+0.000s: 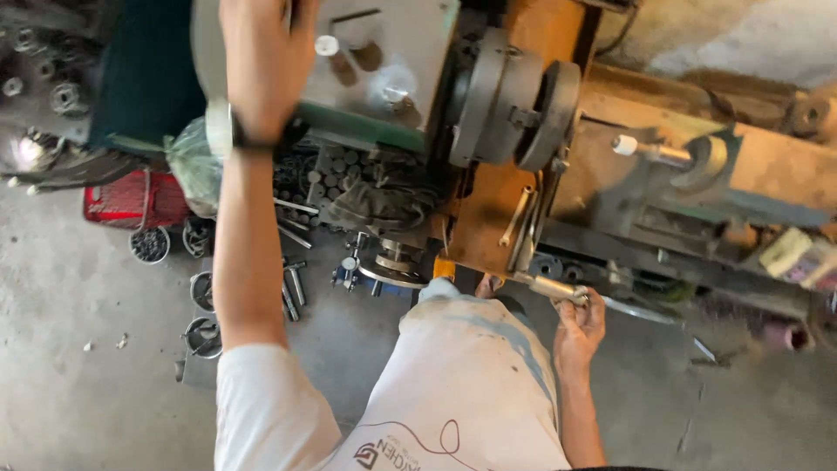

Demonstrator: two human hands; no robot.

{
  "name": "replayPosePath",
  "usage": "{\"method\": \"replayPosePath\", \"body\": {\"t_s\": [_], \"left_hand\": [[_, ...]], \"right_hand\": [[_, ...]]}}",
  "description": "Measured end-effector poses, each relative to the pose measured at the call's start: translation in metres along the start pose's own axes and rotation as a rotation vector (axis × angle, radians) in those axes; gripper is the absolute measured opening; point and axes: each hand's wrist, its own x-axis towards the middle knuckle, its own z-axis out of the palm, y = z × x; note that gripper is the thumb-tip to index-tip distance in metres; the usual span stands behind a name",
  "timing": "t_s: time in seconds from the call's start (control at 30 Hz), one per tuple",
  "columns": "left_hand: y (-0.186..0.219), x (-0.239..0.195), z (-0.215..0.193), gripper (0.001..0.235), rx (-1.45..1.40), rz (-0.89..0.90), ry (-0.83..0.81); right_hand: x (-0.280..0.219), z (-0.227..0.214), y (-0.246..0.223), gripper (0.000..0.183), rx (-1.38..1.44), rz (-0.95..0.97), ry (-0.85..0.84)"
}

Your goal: Setting up a metal workpiece in a lathe machine by adjusting the carriage position and securing the part in the chuck.

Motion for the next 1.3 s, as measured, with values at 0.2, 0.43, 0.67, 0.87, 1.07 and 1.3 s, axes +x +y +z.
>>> {"method": "replayPosePath", "body": {"t_s": [0.2, 0.43, 0.67, 0.87, 1.07, 1.3], "left_hand": [[0.196, -0.098, 0.057, 0.046, -0.553, -0.074, -0.65], [0.277, -0.189, 0.141, 0.049, -0.724, -0.435, -1.165], [0.278, -0.202, 0.152, 0.026, -0.732, -0.813, -0.854], [0.291, -0.19, 0.173, 0.021, -0.632, -1.062, -0.784], [0.323, -0.192, 0.199, 0.023, -0.485, -1.215, -0.92], [0.343, -0.198, 0.21, 0.023, -0.453, -1.295, -0.929]], "right_hand": [[-0.004, 0.008, -0.018, 0.026, -0.097, -0.003, -0.15], [0.001, 0.024, -0.066, 0.047, -0.464, -0.01, -0.162], [0.029, -0.225, 0.022, 0.021, -0.785, -0.102, 0.458], [0.057, -0.366, 0.127, 0.065, -1.075, 0.46, 0.549], [0.076, -0.442, 0.288, 0.071, -1.032, 0.646, 0.385], [0.088, -0.415, 0.246, 0.063, -0.95, 0.725, 0.341]]}}
